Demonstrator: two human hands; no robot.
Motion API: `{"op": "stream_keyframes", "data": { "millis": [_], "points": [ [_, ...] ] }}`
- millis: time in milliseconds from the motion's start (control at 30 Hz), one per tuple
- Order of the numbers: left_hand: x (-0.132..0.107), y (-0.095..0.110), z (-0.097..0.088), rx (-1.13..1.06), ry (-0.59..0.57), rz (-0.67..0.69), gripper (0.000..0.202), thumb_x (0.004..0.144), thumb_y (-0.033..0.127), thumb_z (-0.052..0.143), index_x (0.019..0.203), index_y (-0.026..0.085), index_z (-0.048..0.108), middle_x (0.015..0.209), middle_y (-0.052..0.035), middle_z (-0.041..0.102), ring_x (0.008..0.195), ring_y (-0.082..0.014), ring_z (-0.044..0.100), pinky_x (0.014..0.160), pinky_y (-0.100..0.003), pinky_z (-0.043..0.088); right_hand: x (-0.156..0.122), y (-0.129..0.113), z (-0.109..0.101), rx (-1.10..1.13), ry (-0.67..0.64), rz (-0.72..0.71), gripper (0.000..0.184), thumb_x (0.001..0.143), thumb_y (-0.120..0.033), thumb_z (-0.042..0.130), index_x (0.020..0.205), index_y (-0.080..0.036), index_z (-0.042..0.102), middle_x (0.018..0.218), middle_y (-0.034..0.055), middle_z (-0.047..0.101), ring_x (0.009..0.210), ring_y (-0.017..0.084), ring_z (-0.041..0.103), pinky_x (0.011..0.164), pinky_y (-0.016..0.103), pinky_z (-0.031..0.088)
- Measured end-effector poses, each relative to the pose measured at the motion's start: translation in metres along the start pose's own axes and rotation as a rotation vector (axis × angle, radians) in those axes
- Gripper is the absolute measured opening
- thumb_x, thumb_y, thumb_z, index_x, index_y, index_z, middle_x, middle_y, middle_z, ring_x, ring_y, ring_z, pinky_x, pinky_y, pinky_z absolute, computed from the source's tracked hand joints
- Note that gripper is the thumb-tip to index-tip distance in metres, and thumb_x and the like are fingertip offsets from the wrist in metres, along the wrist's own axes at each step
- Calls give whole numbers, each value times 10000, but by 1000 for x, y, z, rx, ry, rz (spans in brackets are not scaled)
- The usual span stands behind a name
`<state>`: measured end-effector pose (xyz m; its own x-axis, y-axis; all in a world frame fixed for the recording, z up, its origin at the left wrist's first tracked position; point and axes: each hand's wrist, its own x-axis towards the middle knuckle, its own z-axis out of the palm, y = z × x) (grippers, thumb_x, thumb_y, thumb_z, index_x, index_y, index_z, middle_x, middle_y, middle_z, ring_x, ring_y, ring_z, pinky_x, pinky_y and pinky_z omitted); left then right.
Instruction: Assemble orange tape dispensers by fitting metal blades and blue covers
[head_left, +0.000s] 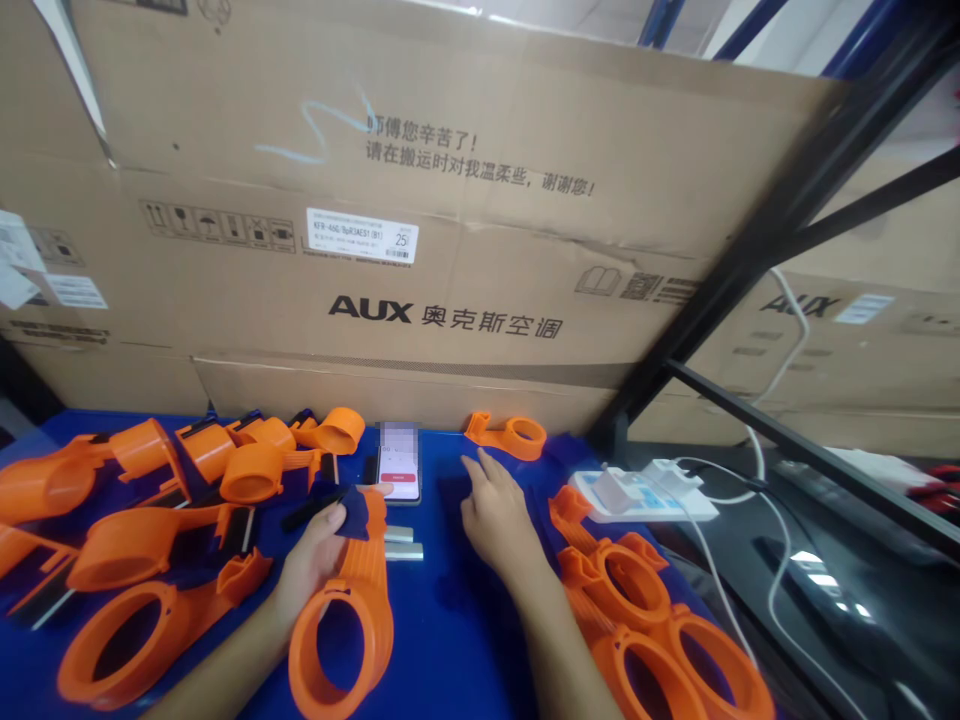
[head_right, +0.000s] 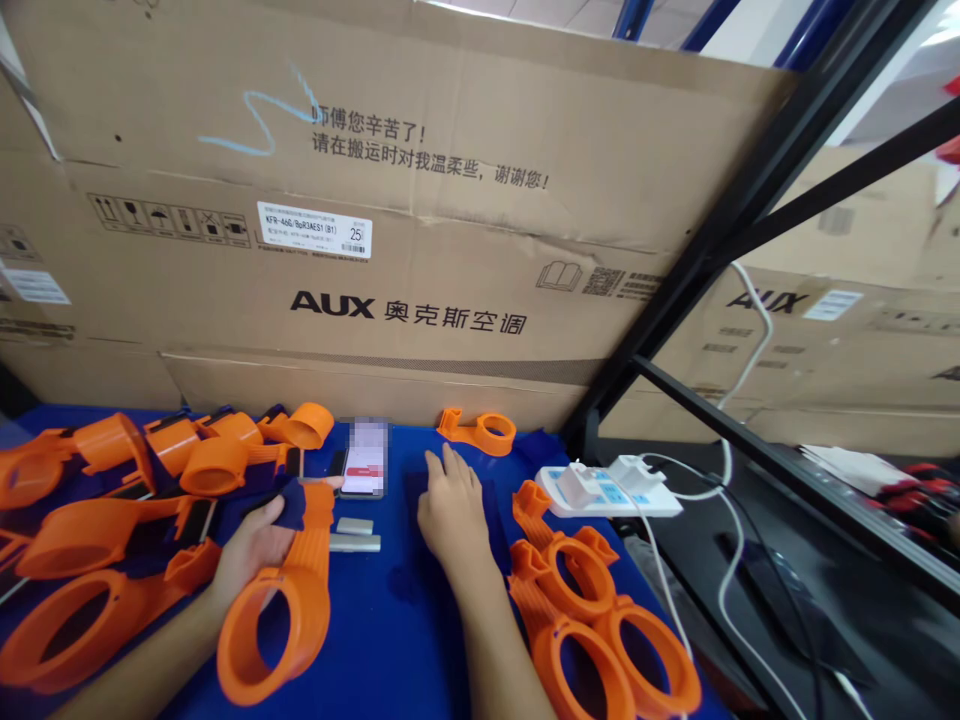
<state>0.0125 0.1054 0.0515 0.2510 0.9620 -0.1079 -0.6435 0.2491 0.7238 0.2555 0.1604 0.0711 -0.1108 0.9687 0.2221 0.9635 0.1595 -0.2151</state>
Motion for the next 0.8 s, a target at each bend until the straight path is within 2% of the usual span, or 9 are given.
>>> {"op": "stream_keyframes", "data": {
  "millis": [100,200,300,367,433,500,600,733,800],
  "points": [
    [3,-1,1,-37,37,7,607,837,495,701,1333,146,668,921,-105,747,635,-185,615,560,-279,466,1,-4,-10,325,109,-16,655,913,-86,409,1565,-135,377,1562,172,468,1455,277,434,1189,475,349],
    [3,1,5,-55,54,-25,610,835,511,711,1321,144,674,905,-98,746,591,-163,593,545,-268,461,-2,-14,-24,858,208,11,666,983,-216,446,1619,-228,252,1444,133,588,1328,259,569,1124,476,432],
    [0,2,10,-67,66,-6,572,857,483,709,1318,146,676,869,-84,744,599,-162,599,547,-259,465,-7,-25,-34,1301,176,88,671,983,-366,564,1598,-295,304,1227,65,710,1111,229,680,1049,428,502],
    [-2,1,13,-77,83,2,556,854,456,725,1310,141,681,838,-80,743,614,-171,611,566,-265,486,-9,-32,-35,1450,104,125,667,948,-425,635,1558,-317,389,1074,28,747,1025,226,700,1026,417,521],
    [-2,-1,14,-77,94,-22,550,836,440,750,1289,132,693,823,-84,745,619,-184,622,592,-282,512,-10,-36,-31,1478,38,123,639,933,-436,655,1525,-320,447,983,18,751,1004,234,703,1024,431,521],
    [-2,-2,13,-73,90,-39,547,830,424,759,1286,129,696,846,-95,754,630,-193,634,612,-293,525,-9,-35,-25,1419,11,109,582,929,-403,653,1486,-326,503,1026,22,745,1063,236,690,1045,439,504],
    [-1,-3,10,-69,75,-34,564,830,414,756,1311,126,687,871,-101,759,633,-189,634,595,-279,509,-5,-23,-16,1276,92,115,505,924,-341,620,1425,-308,566,1116,31,726,1104,226,674,1013,413,517],
    [2,-3,5,-83,77,-26,619,833,435,741,1369,138,649,809,-75,738,586,-168,591,552,-263,472,8,2,-2,939,262,128,478,946,-308,504,1413,-221,551,885,26,722,725,195,684,684,324,576],
    [4,-4,4,-81,74,-36,648,815,454,748,1376,146,644,796,-68,735,580,-171,590,554,-271,470,15,9,6,825,303,129,479,939,-278,459,1401,-189,551,863,32,713,691,204,668,664,337,571]
  ]
}}
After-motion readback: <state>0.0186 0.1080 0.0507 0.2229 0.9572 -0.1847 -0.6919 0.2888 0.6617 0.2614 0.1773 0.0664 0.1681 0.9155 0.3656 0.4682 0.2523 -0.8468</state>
